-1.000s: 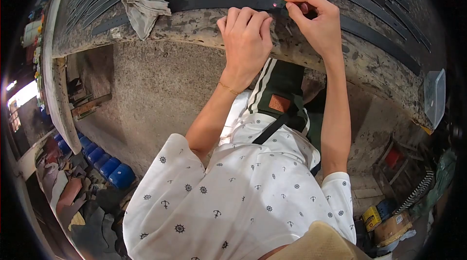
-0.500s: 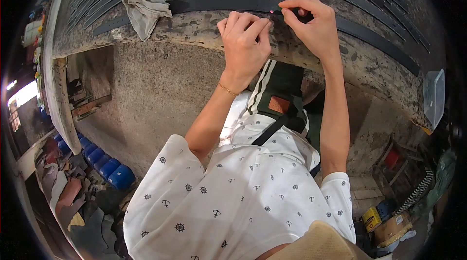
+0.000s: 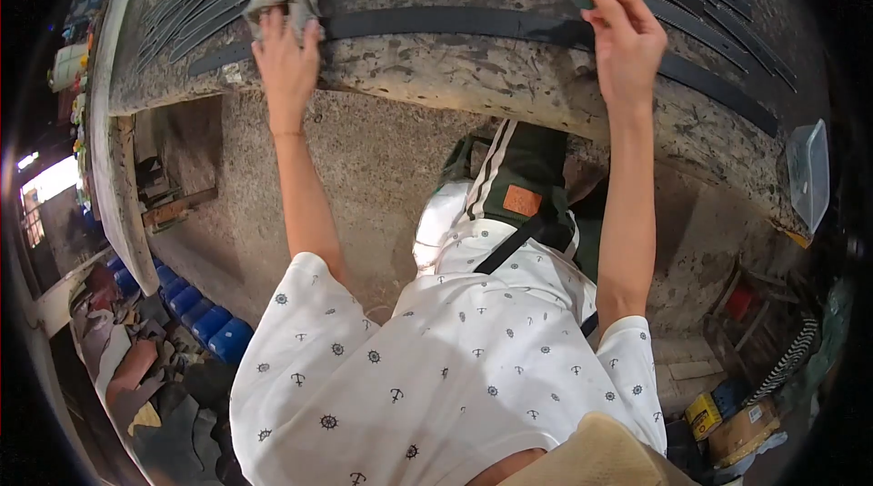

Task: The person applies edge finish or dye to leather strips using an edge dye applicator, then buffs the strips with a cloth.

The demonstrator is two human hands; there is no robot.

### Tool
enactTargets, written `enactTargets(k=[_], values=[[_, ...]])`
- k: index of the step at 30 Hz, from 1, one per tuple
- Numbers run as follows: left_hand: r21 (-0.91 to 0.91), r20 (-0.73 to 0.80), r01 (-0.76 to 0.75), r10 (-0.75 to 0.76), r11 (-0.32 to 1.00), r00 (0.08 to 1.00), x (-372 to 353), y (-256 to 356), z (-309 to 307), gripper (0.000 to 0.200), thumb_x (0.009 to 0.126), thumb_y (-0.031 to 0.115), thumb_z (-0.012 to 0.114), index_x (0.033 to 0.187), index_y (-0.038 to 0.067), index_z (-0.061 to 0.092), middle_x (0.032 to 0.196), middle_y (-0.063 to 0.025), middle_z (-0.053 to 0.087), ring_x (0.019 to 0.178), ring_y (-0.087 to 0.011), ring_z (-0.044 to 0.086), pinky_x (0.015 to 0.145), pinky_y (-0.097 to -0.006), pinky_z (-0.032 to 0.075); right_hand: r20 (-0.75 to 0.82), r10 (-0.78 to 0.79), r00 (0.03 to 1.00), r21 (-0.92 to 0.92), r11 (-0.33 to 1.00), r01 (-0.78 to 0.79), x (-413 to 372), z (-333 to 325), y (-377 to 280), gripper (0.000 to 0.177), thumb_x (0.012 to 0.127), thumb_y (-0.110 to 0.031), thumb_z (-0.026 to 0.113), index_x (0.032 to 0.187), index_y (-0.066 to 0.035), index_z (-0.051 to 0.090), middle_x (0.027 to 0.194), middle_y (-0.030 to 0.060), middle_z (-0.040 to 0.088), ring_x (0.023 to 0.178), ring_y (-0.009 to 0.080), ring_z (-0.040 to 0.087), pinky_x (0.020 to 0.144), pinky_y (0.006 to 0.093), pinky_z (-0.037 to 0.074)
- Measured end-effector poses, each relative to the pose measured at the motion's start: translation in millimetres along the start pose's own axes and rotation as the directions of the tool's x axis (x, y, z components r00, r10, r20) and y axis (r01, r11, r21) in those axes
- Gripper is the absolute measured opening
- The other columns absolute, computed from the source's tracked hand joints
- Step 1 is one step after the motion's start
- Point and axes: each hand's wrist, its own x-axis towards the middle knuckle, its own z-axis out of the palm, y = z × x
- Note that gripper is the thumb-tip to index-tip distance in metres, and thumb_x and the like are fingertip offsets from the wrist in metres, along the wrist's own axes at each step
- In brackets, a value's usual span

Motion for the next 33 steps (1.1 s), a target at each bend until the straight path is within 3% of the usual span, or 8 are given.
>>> enactTargets(k=[2, 6, 12, 20, 24, 26, 27, 33], values=[[0.143, 0.018, -0.350, 0.351, 0.926, 0.936, -8.0, 48.5, -5.4, 0.051, 0.094, 0.023, 0.062, 0.141, 0.007, 0.050, 0.137, -0.0211, 0.052, 0.132, -0.0402, 0.046, 0.110, -0.0561, 0.035, -0.188, 0.037, 0.982, 0.104, 0.994, -0.017, 4.3, -24.7, -18.4, 0.018, 0.090, -0.002, 0.072, 0.107, 0.003, 0.073, 0.089, 0.0065, 0.071, 0.073, 0.0105, 0.063, 0.068, 0.0224, 0.050], [-0.420, 0.178, -0.358, 0.463, 0.834, 0.868, -33.8, 216.4, -31.3, 0.063, 0.081, 0.013, 0.063, 0.140, 0.001, 0.048, 0.136, -0.0218, 0.053, 0.132, -0.0395, 0.046, 0.114, -0.0540, 0.032, -0.392, -0.085, 0.916, 0.023, 0.994, 0.102, 26.1, -118.7, -57.6, 0.020, 0.092, 0.002, 0.068, 0.112, 0.006, 0.070, 0.092, 0.0100, 0.070, 0.077, 0.0158, 0.065, 0.075, 0.0307, 0.056], [-0.702, -0.234, -0.626, 0.720, 0.341, 0.654, -82.6, 385.0, -1.6, 0.043, 0.081, 0.018, 0.062, 0.121, 0.001, 0.065, 0.128, -0.0154, 0.064, 0.131, -0.0272, 0.054, 0.114, -0.0445, 0.036, -0.347, 0.059, 0.936, 0.116, 0.993, -0.020, 65.2, -268.6, -43.8, 0.026, 0.099, -0.002, 0.058, 0.122, 0.009, 0.061, 0.097, 0.0152, 0.067, 0.088, 0.0268, 0.066, 0.094, 0.0424, 0.053], [-0.633, 0.061, -0.334, 0.476, 0.698, 0.877, -18.1, 169.9, -29.9, 0.049, 0.071, 0.002, 0.058, 0.118, 0.010, 0.068, 0.127, -0.0068, 0.067, 0.130, -0.0228, 0.054, 0.114, -0.0482, 0.029, -0.188, 0.125, 0.974, 0.338, 0.940, -0.056, 56.5, -271.8, -41.1, 0.022, 0.103, -0.008, 0.053, 0.117, 0.008, 0.059, 0.113, 0.0181, 0.062, 0.105, 0.0299, 0.061, 0.114, 0.0487, 0.043], [-0.175, -0.096, -0.249, 0.235, 0.953, 0.967, -14.2, -53.9, -32.4, 0.042, 0.074, 0.001, 0.058, 0.113, 0.010, 0.069, 0.120, -0.0097, 0.067, 0.116, -0.0291, 0.059, 0.101, -0.0427, 0.041, -0.209, 0.099, 0.973, 0.291, 0.956, -0.035, 56.6, -263.8, -39.5, 0.021, 0.102, -0.005, 0.053, 0.118, 0.008, 0.059, 0.111, 0.0168, 0.061, 0.101, 0.0269, 0.062, 0.113, 0.0480, 0.045], [-0.111, -0.149, 0.184, -0.199, 0.977, 0.969, -9.0, -174.9, -23.2, 0.029, 0.083, 0.012, 0.058, 0.108, 0.008, 0.072, 0.110, -0.0144, 0.071, 0.096, -0.0352, 0.069, 0.087, -0.0510, 0.049, -0.193, 0.104, 0.976, 0.291, 0.956, -0.044, 57.1, -265.0, -36.8, 0.025, 0.103, -0.005, 0.052, 0.121, 0.010, 0.057, 0.117, 0.0185, 0.061, 0.104, 0.0262, 0.062, 0.114, 0.0474, 0.044], [0.442, 0.100, 0.393, -0.480, 0.806, 0.872, 3.4, -245.4, -13.7, 0.029, 0.084, 0.021, 0.057, 0.100, 0.002, 0.073, 0.101, -0.0203, 0.072, 0.088, -0.0417, 0.069, 0.081, -0.0549, 0.051, -0.168, 0.095, 0.981, 0.279, 0.959, -0.045, 57.7, -260.3, -36.2, 0.026, 0.103, -0.006, 0.051, 0.123, 0.010, 0.056, 0.123, 0.0203, 0.060, 0.107, 0.0273, 0.062, 0.114, 0.0471, 0.044], [-0.229, -0.356, 0.106, -0.184, 0.968, 0.916, 25.0, -36.3, -58.0, 0.033, 0.090, 0.003, 0.057, 0.122, -0.004, 0.061, 0.115, -0.0232, 0.063, 0.104, -0.0410, 0.060, 0.094, -0.0451, 0.046, -0.282, 0.012, 0.959, -0.038, 0.999, -0.024, 25.8, -164.6, -71.2, 0.034, 0.095, -0.003, 0.063, 0.126, 0.008, 0.059, 0.123, 0.0162, 0.064, 0.103, 0.0199, 0.064, 0.095, 0.0334, 0.053]])
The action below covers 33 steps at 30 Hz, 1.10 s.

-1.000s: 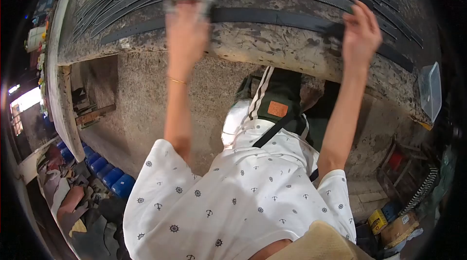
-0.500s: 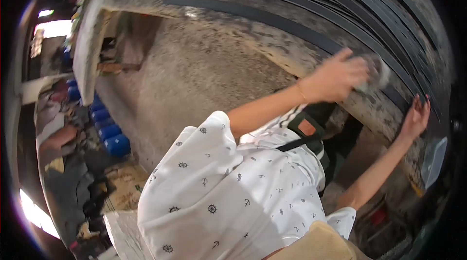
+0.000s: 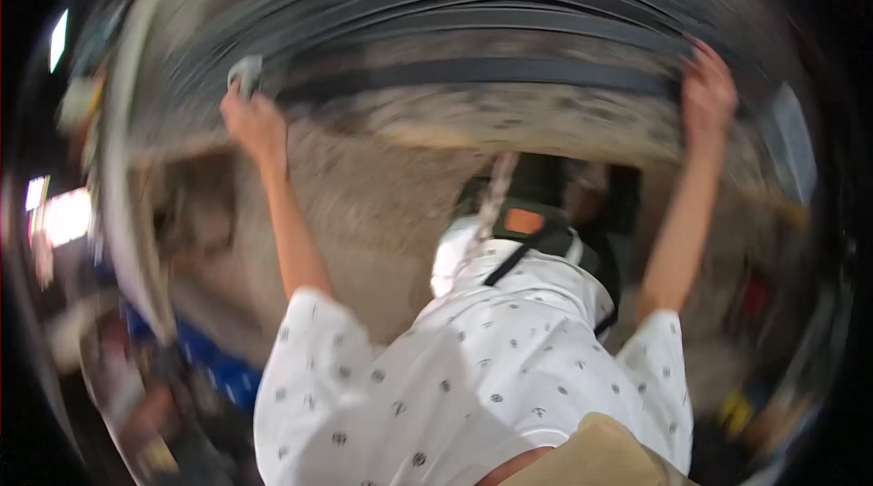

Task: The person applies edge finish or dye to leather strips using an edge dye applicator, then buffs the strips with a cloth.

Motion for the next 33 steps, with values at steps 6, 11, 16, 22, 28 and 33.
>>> enactTargets(k=[6, 11, 16, 22, 28, 33], values=[[-0.511, 0.360, -0.441, 0.649, 0.738, 0.670, -90.6, 252.4, 59.4, 0.036, 0.091, 0.021, 0.069, 0.126, 0.012, 0.065, 0.122, -0.0137, 0.058, 0.117, -0.0342, 0.052, 0.101, -0.0464, 0.039, 0.024, -0.086, 0.996, -0.040, 0.995, 0.087, -20.8, 4.7, 4.2, 0.020, 0.096, -0.010, 0.068, 0.113, 0.000, 0.071, 0.095, 0.0045, 0.070, 0.079, 0.0117, 0.066, 0.073, 0.0276, 0.056], [-0.528, 0.459, -0.414, 0.659, 0.742, 0.596, -92.1, 268.7, 75.9, 0.037, 0.091, 0.025, 0.071, 0.125, 0.011, 0.065, 0.122, -0.0105, 0.059, 0.115, -0.0336, 0.051, 0.100, -0.0456, 0.037, -0.041, 0.003, 0.999, 0.069, 0.998, 0.000, -89.1, -14.1, -22.8, 0.020, 0.097, -0.009, 0.067, 0.114, 0.002, 0.067, 0.097, 0.0067, 0.069, 0.077, 0.0133, 0.066, 0.073, 0.0294, 0.058], [-0.560, 0.549, -0.388, 0.678, 0.732, 0.488, -55.9, 165.8, 52.5, 0.037, 0.089, 0.021, 0.072, 0.124, 0.008, 0.066, 0.119, -0.0105, 0.060, 0.115, -0.0330, 0.052, 0.096, -0.0455, 0.041, -0.198, 0.009, 0.980, -0.043, 0.999, -0.017, -139.6, -60.4, -49.1, 0.016, 0.094, -0.006, 0.069, 0.109, 0.001, 0.067, 0.095, 0.0093, 0.069, 0.075, 0.0131, 0.066, 0.068, 0.0295, 0.058], [-0.529, 0.413, -0.054, 0.312, 0.847, 0.856, -55.2, 73.2, 42.0, 0.042, 0.102, 0.028, 0.060, 0.139, 0.007, 0.059, 0.138, -0.0154, 0.056, 0.134, -0.0315, 0.048, 0.107, -0.0452, 0.040, -0.321, 0.030, 0.946, -0.057, 0.997, -0.051, -152.3, -127.1, -37.3, 0.014, 0.092, -0.004, 0.072, 0.104, 0.000, 0.069, 0.090, 0.0081, 0.071, 0.074, 0.0146, 0.070, 0.069, 0.0297, 0.061], [-0.195, 0.547, -0.306, 0.362, 0.932, 0.755, -41.9, 85.6, 64.0, 0.054, 0.098, 0.034, 0.065, 0.141, 0.003, 0.054, 0.145, -0.0213, 0.049, 0.133, -0.0357, 0.047, 0.108, -0.0471, 0.038, -0.347, 0.008, 0.938, -0.037, 0.999, -0.022, -132.9, -139.4, -35.5, 0.017, 0.090, -0.004, 0.075, 0.105, 0.001, 0.068, 0.084, 0.0075, 0.070, 0.071, 0.0142, 0.069, 0.065, 0.0273, 0.060], [0.089, 0.541, -0.505, 0.384, 0.858, 0.748, -35.8, 91.6, 60.4, 0.064, 0.095, 0.038, 0.069, 0.140, -0.003, 0.049, 0.153, -0.0244, 0.038, 0.139, -0.0401, 0.038, 0.110, -0.0504, 0.034, -0.453, -0.033, 0.891, -0.125, 0.992, -0.027, -142.9, -133.1, -35.9, 0.017, 0.090, -0.003, 0.074, 0.104, 0.003, 0.069, 0.082, 0.0069, 0.070, 0.069, 0.0139, 0.069, 0.062, 0.0259, 0.058]])
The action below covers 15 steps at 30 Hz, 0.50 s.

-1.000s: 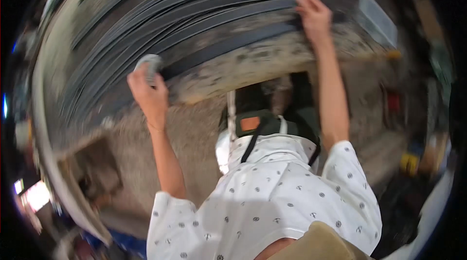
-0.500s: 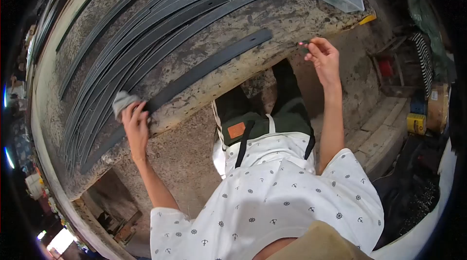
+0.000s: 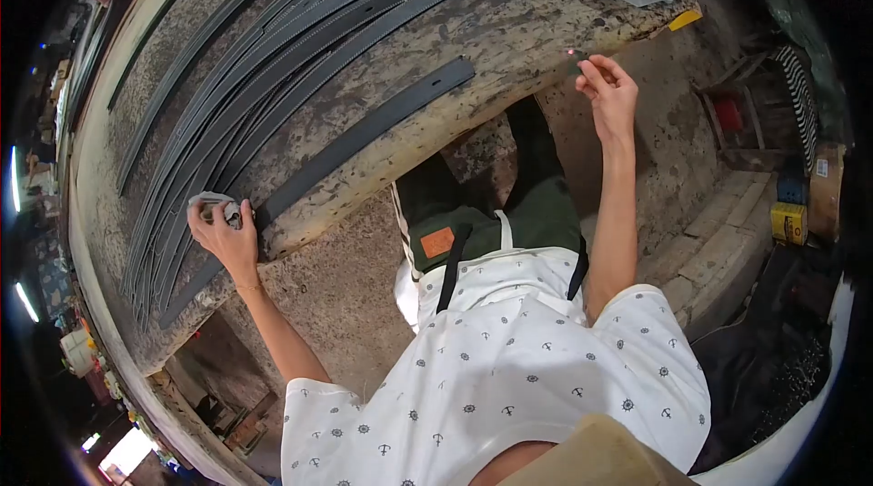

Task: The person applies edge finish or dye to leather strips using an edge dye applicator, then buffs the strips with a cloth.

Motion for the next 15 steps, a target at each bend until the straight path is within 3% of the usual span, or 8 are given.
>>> enactTargets(k=[2, 3, 8, 10, 14, 15], values=[[-0.336, -0.087, -0.005, -0.026, 0.942, 0.996, 3.9, -9.2, 8.3, 0.066, 0.092, 0.040, 0.071, 0.139, -0.001, 0.052, 0.157, -0.0207, 0.031, 0.139, -0.0424, 0.036, 0.111, -0.0505, 0.034, -0.018, 0.005, 1.000, 0.039, 0.999, -0.005, -5.1, -4.0, -6.5, 0.017, 0.090, -0.003, 0.073, 0.105, 0.003, 0.069, 0.084, 0.0078, 0.071, 0.070, 0.0139, 0.070, 0.062, 0.0257, 0.058], [-0.385, -0.085, 0.053, -0.093, 0.921, 0.992, 1.8, -10.2, 16.9, 0.057, 0.097, 0.035, 0.065, 0.140, 0.001, 0.052, 0.162, -0.0220, 0.025, 0.147, -0.0429, 0.028, 0.114, -0.0501, 0.033, -0.030, 0.005, 1.000, 0.083, 0.997, -0.003, -4.6, -4.2, -8.4, 0.017, 0.091, -0.003, 0.073, 0.106, 0.004, 0.069, 0.086, 0.0086, 0.071, 0.071, 0.0139, 0.070, 0.062, 0.0256, 0.058], [-0.311, 0.031, 0.029, -0.021, 0.950, 0.999, 2.1, 1.8, 15.8, 0.044, 0.103, 0.024, 0.052, 0.137, -0.003, 0.054, 0.157, -0.0225, 0.036, 0.145, -0.0400, 0.035, 0.116, -0.0466, 0.033, -0.045, -0.086, 0.995, -0.016, 0.996, 0.085, 1.6, -12.3, -14.7, 0.018, 0.091, -0.003, 0.072, 0.107, 0.005, 0.069, 0.091, 0.0102, 0.073, 0.073, 0.0136, 0.070, 0.060, 0.0249, 0.057], [-0.384, 0.001, 0.010, -0.011, 0.923, 1.000, 3.3, 41.1, 3.4, 0.040, 0.103, 0.018, 0.050, 0.134, -0.006, 0.057, 0.151, -0.0209, 0.046, 0.142, -0.0378, 0.041, 0.117, -0.0432, 0.034, -0.065, -0.129, 0.990, -0.079, 0.989, 0.124, 5.8, -8.6, -18.8, 0.017, 0.091, -0.003, 0.072, 0.106, 0.005, 0.070, 0.091, 0.0103, 0.073, 0.073, 0.0135, 0.070, 0.060, 0.0247, 0.056], [-0.449, 0.032, -0.119, 0.149, 0.886, 0.988, -3.5, 138.3, -10.9, 0.039, 0.100, 0.013, 0.052, 0.134, -0.006, 0.057, 0.153, -0.0188, 0.044, 0.143, -0.0371, 0.039, 0.119, -0.0455, 0.031, -0.027, -0.240, 0.970, -0.240, 0.944, 0.227, 3.8, 1.8, -33.0, 0.016, 0.091, -0.004, 0.073, 0.106, 0.003, 0.072, 0.093, 0.0084, 0.073, 0.074, 0.0127, 0.070, 0.057, 0.0240, 0.052], [-0.495, -0.027, -0.168, 0.178, 0.853, 0.984, -4.8, 162.3, -18.9, 0.039, 0.098, 0.010, 0.053, 0.133, -0.006, 0.057, 0.154, -0.0185, 0.043, 0.143, -0.0387, 0.038, 0.118, -0.0478, 0.031, 0.014, -0.268, 0.963, -0.299, 0.918, 0.260, 1.5, 4.9, -35.9, 0.015, 0.091, -0.003, 0.073, 0.104, 0.002, 0.072, 0.093, 0.0080, 0.074, 0.075, 0.0133, 0.070, 0.058, 0.0251, 0.053]])
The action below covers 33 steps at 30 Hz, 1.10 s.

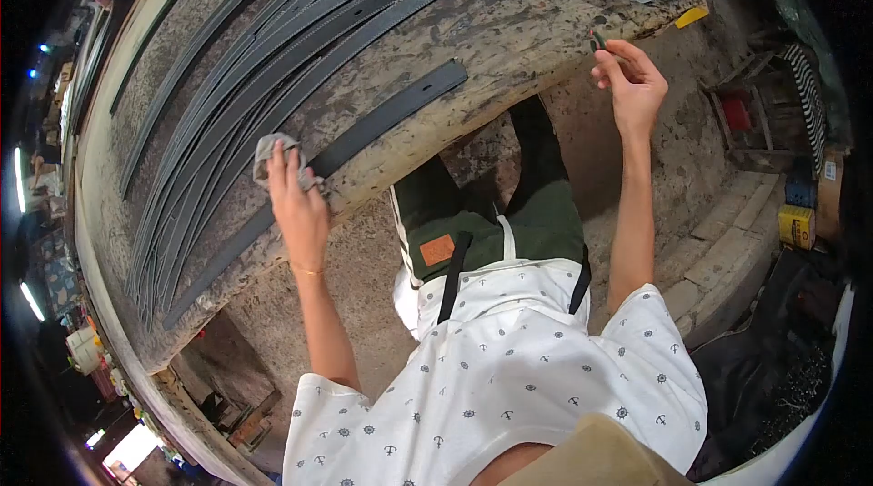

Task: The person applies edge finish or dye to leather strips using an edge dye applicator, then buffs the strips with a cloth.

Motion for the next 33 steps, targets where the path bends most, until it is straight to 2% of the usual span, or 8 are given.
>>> enactTargets(k=[2, 3, 7, 18, 23, 25, 30, 33], values=[[0.004, -0.013, -0.025, 0.025, 1.000, 1.000, 5.0, 20.6, 14.9, 0.039, 0.097, 0.010, 0.054, 0.132, -0.006, 0.057, 0.154, -0.0186, 0.043, 0.142, -0.0401, 0.038, 0.118, -0.0482, 0.031, 0.036, -0.037, 0.999, -0.064, 0.997, 0.039, 0.7, 2.0, -0.6, 0.013, 0.090, -0.002, 0.073, 0.103, 0.002, 0.072, 0.092, 0.0077, 0.074, 0.077, 0.0139, 0.071, 0.059, 0.0263, 0.054], [0.012, -0.031, -0.052, 0.052, 0.999, 0.998, 7.9, 26.7, 20.5, 0.039, 0.096, 0.009, 0.054, 0.132, -0.006, 0.057, 0.154, -0.0186, 0.043, 0.142, -0.0414, 0.039, 0.117, -0.0487, 0.031, 0.106, -0.332, 0.937, -0.246, 0.905, 0.348, 3.1, 3.5, 0.5, 0.013, 0.088, 0.000, 0.073, 0.101, 0.001, 0.072, 0.092, 0.0079, 0.074, 0.078, 0.0160, 0.071, 0.061, 0.0280, 0.055], [0.017, -0.053, -0.037, 0.038, 0.999, 0.998, 12.8, 30.8, 26.2, 0.038, 0.094, 0.007, 0.055, 0.131, -0.005, 0.058, 0.152, -0.0189, 0.045, 0.140, -0.0436, 0.040, 0.115, -0.0492, 0.032, 0.443, -0.713, 0.543, -0.388, 0.393, 0.833, 10.7, 4.0, 0.6, 0.017, 0.079, 0.005, 0.073, 0.096, 0.001, 0.072, 0.094, 0.0094, 0.072, 0.081, 0.0230, 0.072, 0.068, 0.0320, 0.058], [-0.012, -0.094, -0.005, 0.004, 1.000, 0.996, 24.4, 79.0, 42.6, 0.037, 0.092, 0.006, 0.057, 0.126, -0.006, 0.060, 0.147, -0.0218, 0.049, 0.137, -0.0446, 0.043, 0.114, -0.0502, 0.034, 0.656, -0.580, 0.484, -0.339, 0.346, 0.875, 19.0, -3.2, 11.6, 0.017, 0.079, 0.005, 0.072, 0.095, -0.001, 0.073, 0.096, 0.0081, 0.071, 0.077, 0.0239, 0.070, 0.064, 0.0305, 0.058], [-0.474, -0.095, -0.423, 0.433, 0.772, 0.896, 61.7, 238.4, 110.4, 0.039, 0.076, 0.001, 0.067, 0.115, 0.000, 0.065, 0.133, -0.0200, 0.058, 0.129, -0.0389, 0.051, 0.109, -0.0497, 0.041, -0.184, -0.474, 0.861, -0.404, 0.835, 0.373, -6.3, -19.4, -0.1, 0.010, 0.087, 0.004, 0.073, 0.096, -0.001, 0.073, 0.098, 0.0077, 0.072, 0.076, 0.0140, 0.067, 0.063, 0.0266, 0.057], [-0.475, -0.248, -0.675, 0.650, 0.565, 0.719, 85.8, 290.2, 144.1, 0.040, 0.069, 0.005, 0.072, 0.108, 0.002, 0.067, 0.124, -0.0179, 0.061, 0.123, -0.0374, 0.054, 0.108, -0.0458, 0.042, -0.369, -0.355, 0.859, -0.363, 0.906, 0.219, -11.0, -38.4, 12.3, 0.011, 0.091, 0.001, 0.072, 0.102, 0.002, 0.071, 0.096, 0.0082, 0.072, 0.076, 0.0114, 0.065, 0.063, 0.0263, 0.057], [-0.158, -0.181, -0.724, 0.700, 0.672, 0.690, 161.8, 310.8, 139.6, 0.026, 0.070, 0.017, 0.077, 0.093, 0.007, 0.073, 0.114, -0.0128, 0.062, 0.112, -0.0311, 0.058, 0.101, -0.0441, 0.044, -0.465, -0.305, 0.831, -0.314, 0.935, 0.167, -27.8, -72.2, 11.2, 0.017, 0.093, -0.001, 0.069, 0.108, 0.007, 0.067, 0.093, 0.0112, 0.071, 0.074, 0.0139, 0.066, 0.065, 0.0268, 0.059], [-0.162, -0.436, -0.694, 0.580, 0.701, 0.688, 182.6, 236.9, 99.3, 0.033, 0.071, 0.023, 0.080, 0.101, 0.010, 0.074, 0.113, -0.0131, 0.065, 0.114, -0.0326, 0.059, 0.095, -0.0507, 0.043, -0.419, -0.195, 0.887, -0.189, 0.974, 0.125, -28.0, -64.2, 8.4, 0.018, 0.094, -0.001, 0.069, 0.109, 0.007, 0.066, 0.099, 0.0124, 0.070, 0.078, 0.0143, 0.066, 0.068, 0.0275, 0.059]])
